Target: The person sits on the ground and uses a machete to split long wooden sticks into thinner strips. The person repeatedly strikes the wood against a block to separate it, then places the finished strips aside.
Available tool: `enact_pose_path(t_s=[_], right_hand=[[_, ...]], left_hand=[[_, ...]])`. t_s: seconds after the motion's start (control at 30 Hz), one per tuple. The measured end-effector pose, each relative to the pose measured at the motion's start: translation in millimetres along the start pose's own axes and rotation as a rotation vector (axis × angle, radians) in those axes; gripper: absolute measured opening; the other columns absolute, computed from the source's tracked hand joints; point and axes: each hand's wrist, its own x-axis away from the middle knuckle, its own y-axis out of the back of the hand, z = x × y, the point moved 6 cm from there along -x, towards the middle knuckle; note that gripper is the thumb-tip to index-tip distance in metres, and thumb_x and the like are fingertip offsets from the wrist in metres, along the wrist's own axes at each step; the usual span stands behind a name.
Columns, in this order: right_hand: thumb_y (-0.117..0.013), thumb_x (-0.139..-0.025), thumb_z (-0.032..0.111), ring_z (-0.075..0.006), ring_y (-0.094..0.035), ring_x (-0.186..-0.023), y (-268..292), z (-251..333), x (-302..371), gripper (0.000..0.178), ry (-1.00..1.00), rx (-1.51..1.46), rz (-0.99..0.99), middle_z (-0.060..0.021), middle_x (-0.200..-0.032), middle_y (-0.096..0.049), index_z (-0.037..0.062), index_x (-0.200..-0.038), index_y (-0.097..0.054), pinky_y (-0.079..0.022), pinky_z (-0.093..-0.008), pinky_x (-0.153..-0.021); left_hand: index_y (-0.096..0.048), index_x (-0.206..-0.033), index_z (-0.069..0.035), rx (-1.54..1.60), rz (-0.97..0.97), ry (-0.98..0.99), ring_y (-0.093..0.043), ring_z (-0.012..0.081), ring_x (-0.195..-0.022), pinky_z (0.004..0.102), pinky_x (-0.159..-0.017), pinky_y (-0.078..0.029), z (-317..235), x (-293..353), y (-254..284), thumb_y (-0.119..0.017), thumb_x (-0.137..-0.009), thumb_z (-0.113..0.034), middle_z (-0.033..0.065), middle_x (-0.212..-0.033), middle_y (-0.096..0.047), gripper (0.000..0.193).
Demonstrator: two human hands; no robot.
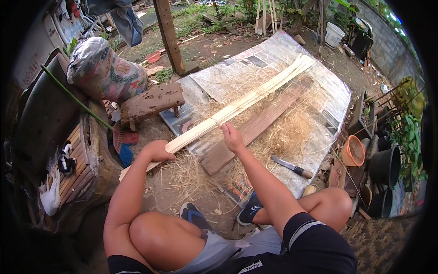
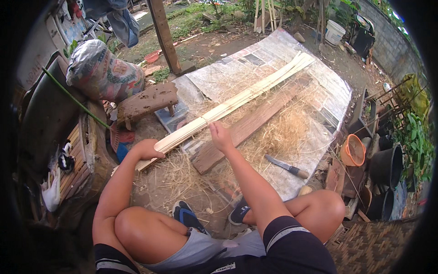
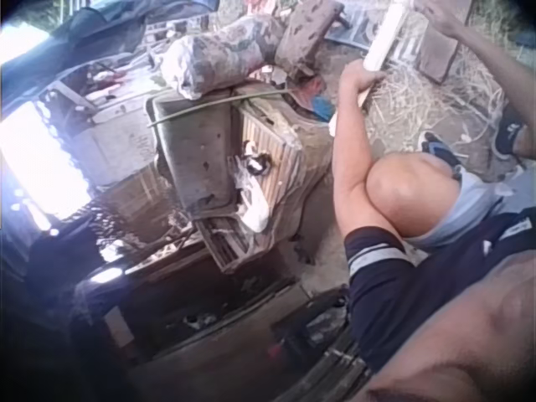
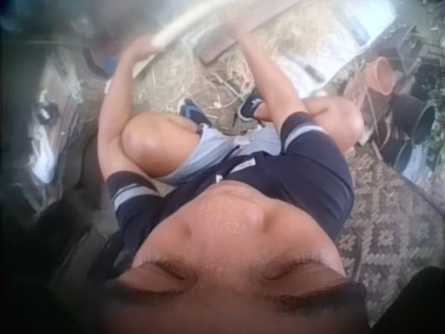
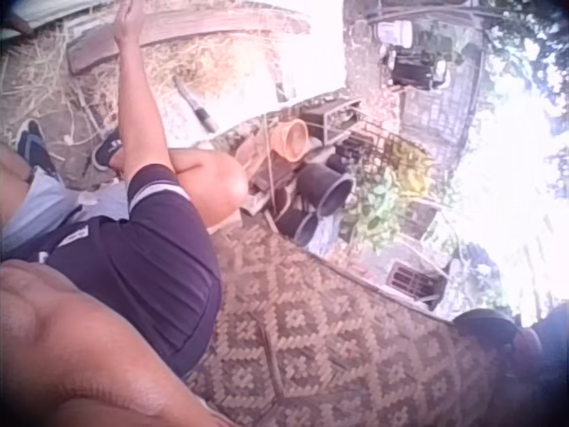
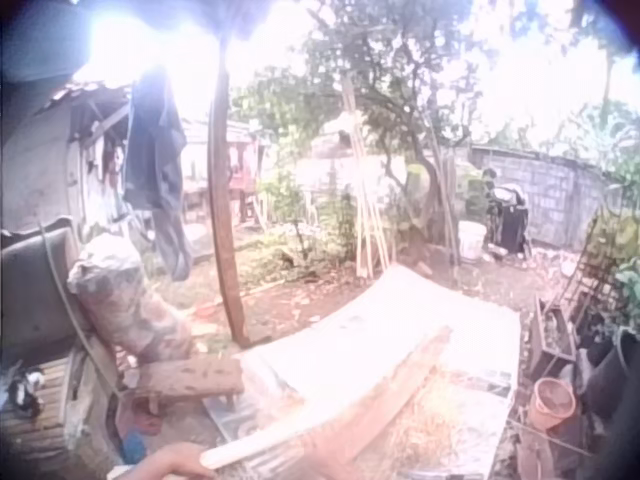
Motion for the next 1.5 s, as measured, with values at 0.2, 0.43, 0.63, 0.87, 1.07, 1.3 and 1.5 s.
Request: enact_pose_path(t_s=[0.2,0.43,0.63,0.87,1.07,1.3,1.5], right_hand=[[-0.05,-0.106,0.031,-0.0439,-0.066,-0.087,51.4,-62.6,0.8,0.029,-0.309,0.622,-0.153,-0.0227,-0.09,-0.069,0.0058,-0.109,-0.064,-0.05,-0.0492,-0.076],[-0.052,-0.103,0.033,-0.0433,-0.067,-0.093,-8.4,-14.5,27.6,0.032,0.006,0.39,0.158,-0.0221,-0.096,-0.07,0.0066,-0.118,-0.064,-0.053,-0.0517,-0.086],[-0.056,-0.101,0.035,-0.0417,-0.056,-0.116,33.2,-60.5,6.6,0.038,-0.16,0.447,-0.34,-0.0222,-0.121,-0.061,0.0044,-0.122,-0.063,-0.045,-0.0514,-0.099],[-0.061,-0.099,0.038,-0.0395,-0.054,-0.118,6.1,2.1,-44.7,0.036,-0.044,0.51,-0.171,-0.0207,-0.125,-0.059,0.0074,-0.117,-0.065,-0.042,-0.0506,-0.102],[-0.064,-0.1,0.031,-0.0209,-0.064,-0.084,0.7,10.4,-86.0,0.025,-0.163,-0.065,0.161,-0.0086,-0.093,-0.067,0.0071,-0.104,-0.065,-0.053,-0.0394,-0.077],[-0.054,-0.108,0.025,-0.0123,-0.061,-0.077,104.7,191.6,-113.4,0.023,0.23,-0.275,0.26,-0.0062,-0.085,-0.069,0.0022,-0.107,-0.056,-0.051,-0.0286,-0.074],[-0.051,-0.104,0.022,-0.0233,-0.071,-0.091,324.1,154.0,-19.7,0.031,-0.017,0.766,0.247,-0.0083,-0.098,-0.076,0.0028,-0.124,-0.063,-0.055,-0.0391,-0.082]], left_hand=[[-0.072,-0.117,0.0,-0.036,0.005,-0.052,-0.068,0.0383,-0.109,0.0435,-0.096,-0.052,-26.1,-19.8,16.2,-0.079,-0.067,-0.054,0.0245,-0.117,-0.071,0.074],[-0.072,-0.115,-0.001,0.006,0.024,0.008,-0.068,0.0383,-0.108,0.0428,-0.095,-0.053,-6.9,-3.6,11.9,-0.079,-0.066,-0.054,0.0246,-0.116,-0.071,0.073],[-0.072,-0.118,-0.002,-0.046,0.012,-0.026,-0.068,0.0382,-0.11,0.0426,-0.096,-0.053,-27.4,-14.0,13.7,-0.079,-0.067,-0.054,0.0235,-0.118,-0.071,0.073],[-0.072,-0.116,-0.001,-0.04,0.046,0.004,-0.068,0.0385,-0.11,0.043,-0.096,-0.053,-10.7,-2.5,-1.1,-0.079,-0.068,-0.053,0.0241,-0.117,-0.071,0.071],[-0.067,-0.123,-0.001,-0.08,0.007,-0.033,-0.067,0.0389,-0.111,0.0443,-0.097,-0.053,-25.8,-22.7,-19.6,-0.079,-0.07,-0.049,0.0237,-0.119,-0.071,0.072],[-0.064,-0.124,0.001,-0.092,-0.075,0.072,-0.067,0.0401,-0.111,0.0458,-0.097,-0.053,-3.6,-8.9,-25.8,-0.08,-0.072,-0.043,0.0253,-0.116,-0.07,0.07],[-0.067,-0.114,0.003,0.016,-0.05,0.005,-0.068,0.0429,-0.104,0.0475,-0.091,-0.053,-20.7,-19.9,-37.0,-0.08,-0.072,-0.032,0.0284,-0.109,-0.071,0.056]])
